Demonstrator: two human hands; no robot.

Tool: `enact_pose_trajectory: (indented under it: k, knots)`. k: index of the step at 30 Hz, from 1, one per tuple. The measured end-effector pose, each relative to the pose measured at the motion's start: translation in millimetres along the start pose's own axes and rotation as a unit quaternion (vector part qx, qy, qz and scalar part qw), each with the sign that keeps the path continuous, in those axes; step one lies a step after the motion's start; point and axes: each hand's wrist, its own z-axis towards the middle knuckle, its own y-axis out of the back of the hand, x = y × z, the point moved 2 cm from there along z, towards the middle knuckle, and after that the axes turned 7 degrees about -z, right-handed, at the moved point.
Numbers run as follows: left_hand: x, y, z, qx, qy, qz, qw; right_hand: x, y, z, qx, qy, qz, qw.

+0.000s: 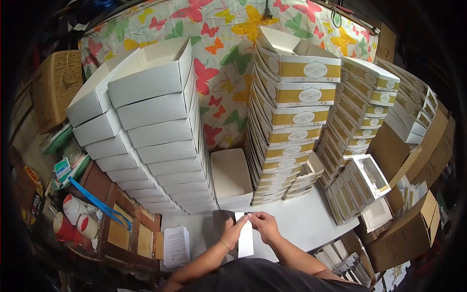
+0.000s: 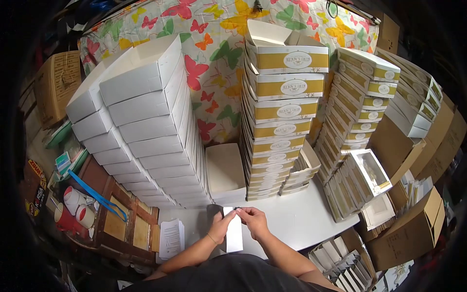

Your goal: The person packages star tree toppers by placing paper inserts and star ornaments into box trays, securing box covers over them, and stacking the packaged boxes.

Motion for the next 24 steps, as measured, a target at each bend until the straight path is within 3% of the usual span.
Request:
enact_pose_trajectory:
  k: [4,10,14,20,24]
  knots:
    - [7,3,-9,-0.007,-0.153,0.046,0.987,-12,-3,-7,0.005,-0.034,0.067,0.997]
    - [8,3,-31,-0.061,-0.091,-0.045,0.993,-15,-24,-27,0.027,-0.063,0.152,0.986]
    - [2,-3,-44,-0.045,-0.115,-0.09,0.988,-31,-19,-33,0.072,-0.022,0.195,0.978]
    - [10,-21,-45,-0.027,-0.123,0.0,0.992,-31,6,-47,0.069,-0.071,0.24,0.966]
    - [15,-34,-41,-0.008,-0.155,0.036,0.987,-37,10,-48,-0.056,0.057,0.233,0.969]
